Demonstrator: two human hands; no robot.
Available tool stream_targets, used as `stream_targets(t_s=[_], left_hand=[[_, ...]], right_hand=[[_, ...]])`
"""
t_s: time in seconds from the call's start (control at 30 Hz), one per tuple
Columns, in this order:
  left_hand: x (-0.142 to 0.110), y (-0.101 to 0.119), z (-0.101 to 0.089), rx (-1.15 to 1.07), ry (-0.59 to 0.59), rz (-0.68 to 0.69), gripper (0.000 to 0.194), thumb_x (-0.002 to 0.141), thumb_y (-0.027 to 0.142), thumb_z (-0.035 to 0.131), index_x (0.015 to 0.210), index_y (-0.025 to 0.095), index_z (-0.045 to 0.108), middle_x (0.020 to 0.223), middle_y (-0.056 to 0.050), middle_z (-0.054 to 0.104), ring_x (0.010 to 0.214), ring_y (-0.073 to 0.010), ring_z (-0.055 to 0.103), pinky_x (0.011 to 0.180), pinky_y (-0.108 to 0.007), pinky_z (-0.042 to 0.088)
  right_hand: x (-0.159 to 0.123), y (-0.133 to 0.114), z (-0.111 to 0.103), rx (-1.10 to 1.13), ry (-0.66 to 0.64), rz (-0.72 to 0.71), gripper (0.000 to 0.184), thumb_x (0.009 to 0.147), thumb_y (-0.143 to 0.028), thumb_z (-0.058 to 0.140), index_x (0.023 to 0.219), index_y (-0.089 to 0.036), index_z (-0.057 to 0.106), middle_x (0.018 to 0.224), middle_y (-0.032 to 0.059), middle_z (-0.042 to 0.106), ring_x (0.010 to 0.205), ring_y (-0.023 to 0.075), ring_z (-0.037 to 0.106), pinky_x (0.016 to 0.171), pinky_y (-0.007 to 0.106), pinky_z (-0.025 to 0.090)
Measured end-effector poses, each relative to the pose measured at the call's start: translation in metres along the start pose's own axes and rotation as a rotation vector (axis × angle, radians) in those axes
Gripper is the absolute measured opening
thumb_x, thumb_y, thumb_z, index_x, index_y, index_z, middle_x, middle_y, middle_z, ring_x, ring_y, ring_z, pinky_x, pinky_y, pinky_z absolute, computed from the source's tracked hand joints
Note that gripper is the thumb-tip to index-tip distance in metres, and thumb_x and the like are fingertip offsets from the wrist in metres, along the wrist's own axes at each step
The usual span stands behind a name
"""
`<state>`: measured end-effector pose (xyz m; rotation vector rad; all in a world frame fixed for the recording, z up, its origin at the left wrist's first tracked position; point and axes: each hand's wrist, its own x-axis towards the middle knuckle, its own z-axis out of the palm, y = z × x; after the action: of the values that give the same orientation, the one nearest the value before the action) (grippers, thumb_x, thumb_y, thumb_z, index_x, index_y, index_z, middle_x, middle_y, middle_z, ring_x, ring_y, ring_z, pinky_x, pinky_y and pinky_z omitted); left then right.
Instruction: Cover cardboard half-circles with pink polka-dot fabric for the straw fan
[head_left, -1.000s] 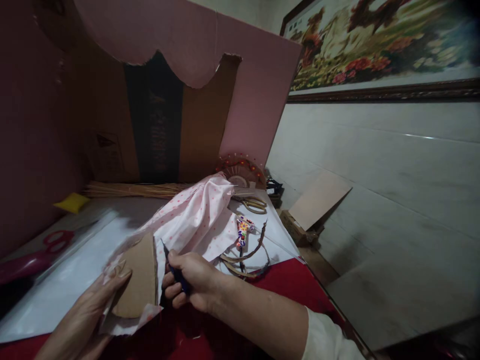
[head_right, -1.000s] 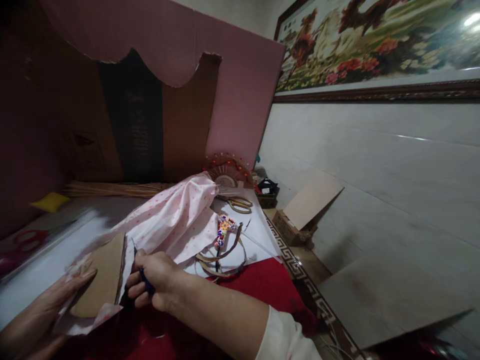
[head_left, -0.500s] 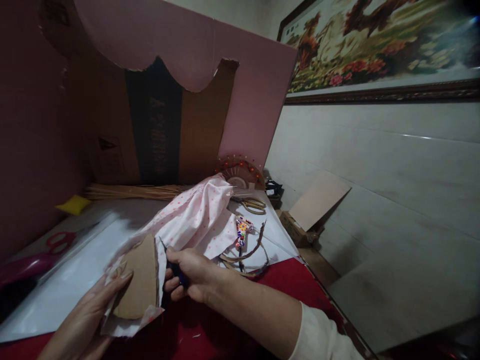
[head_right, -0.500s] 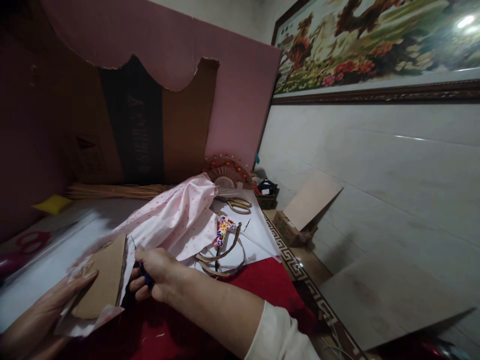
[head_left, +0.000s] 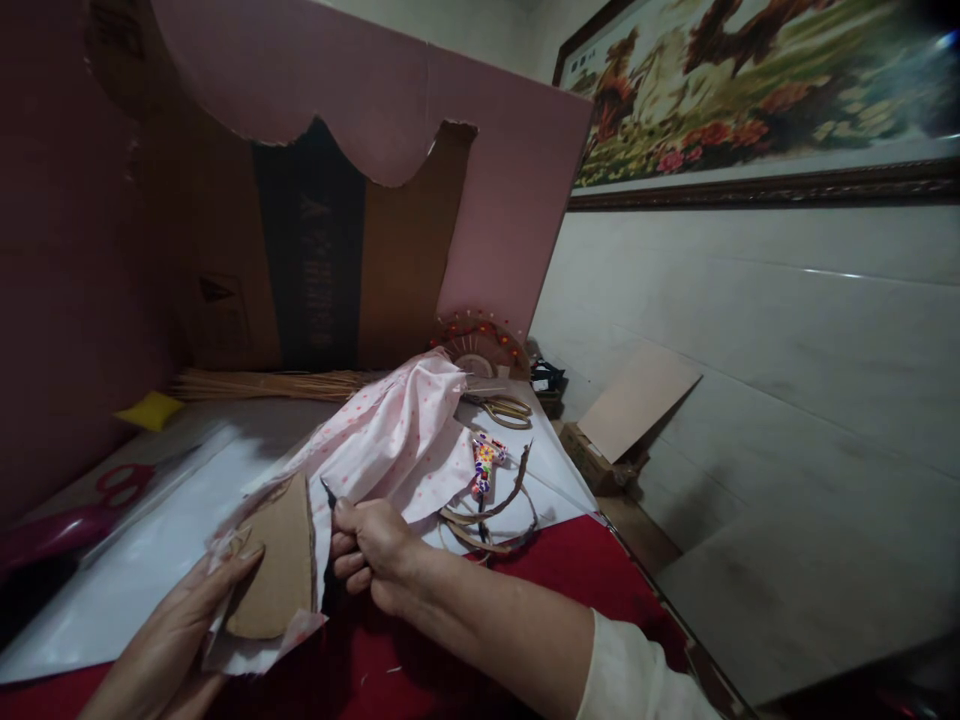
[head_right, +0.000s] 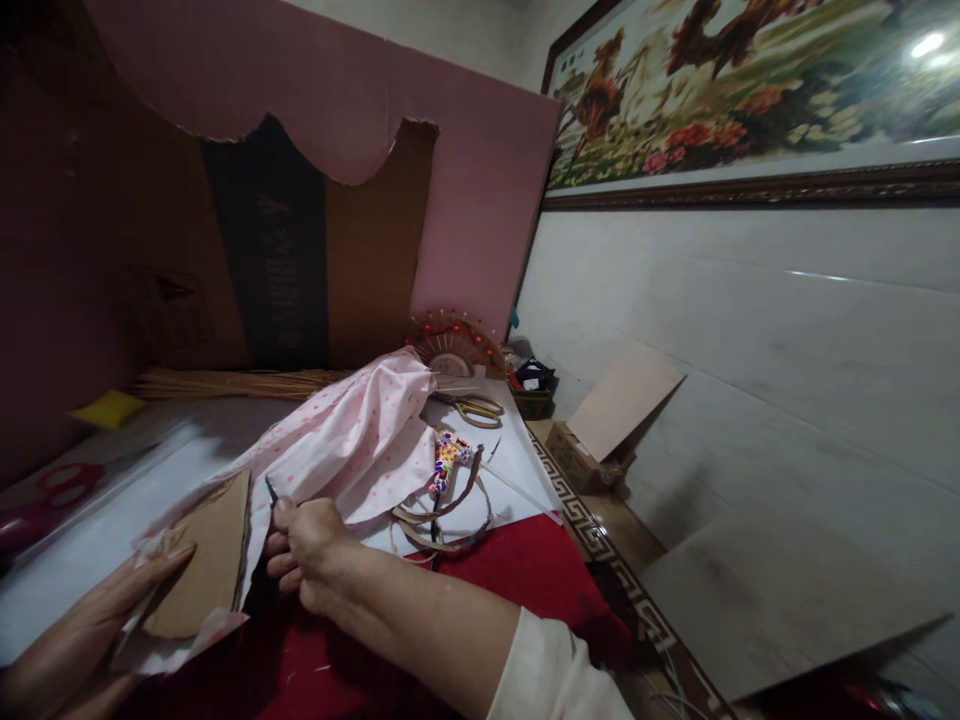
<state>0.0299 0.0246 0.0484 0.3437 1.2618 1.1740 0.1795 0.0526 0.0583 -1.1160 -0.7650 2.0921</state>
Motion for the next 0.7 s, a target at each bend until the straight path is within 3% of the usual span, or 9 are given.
stream_targets(t_s=[0.33,0.53,0.7], left_hand=[[0.007,-0.003,-0.013,-0.008,-0.024,0.032,0.095,0.019,0.006,0.088,0.109,0.028,0.068,0.084,-0.005,0.076,0.073,-0.0388,0.072,0.060,-0.052,0.062],[0.015,-0.008,-0.026,0.022,-0.082,0.028,0.096,0.029,0.016,0.094,0.119,0.030,0.065,0.092,-0.006,0.077,0.083,-0.0383,0.073,0.069,-0.049,0.063],[0.012,-0.008,-0.023,-0.004,-0.112,0.046,0.094,0.028,0.008,0.092,0.117,0.027,0.067,0.094,-0.009,0.077,0.086,-0.0414,0.072,0.069,-0.049,0.063]], right_hand=[[-0.009,0.000,-0.007,0.040,-0.130,0.133,0.040,0.105,-0.037,0.030,0.069,-0.019,0.035,0.055,-0.0094,0.031,0.035,0.0032,0.022,0.033,0.011,0.018],[0.003,-0.011,-0.005,0.005,-0.156,0.119,0.042,0.105,-0.033,0.026,0.067,-0.018,0.036,0.054,-0.0092,0.030,0.034,0.0034,0.022,0.032,0.011,0.020],[0.006,-0.013,0.000,-0.010,-0.128,0.055,0.043,0.106,-0.029,0.030,0.064,-0.018,0.035,0.050,-0.0091,0.031,0.034,0.0029,0.022,0.032,0.012,0.017]])
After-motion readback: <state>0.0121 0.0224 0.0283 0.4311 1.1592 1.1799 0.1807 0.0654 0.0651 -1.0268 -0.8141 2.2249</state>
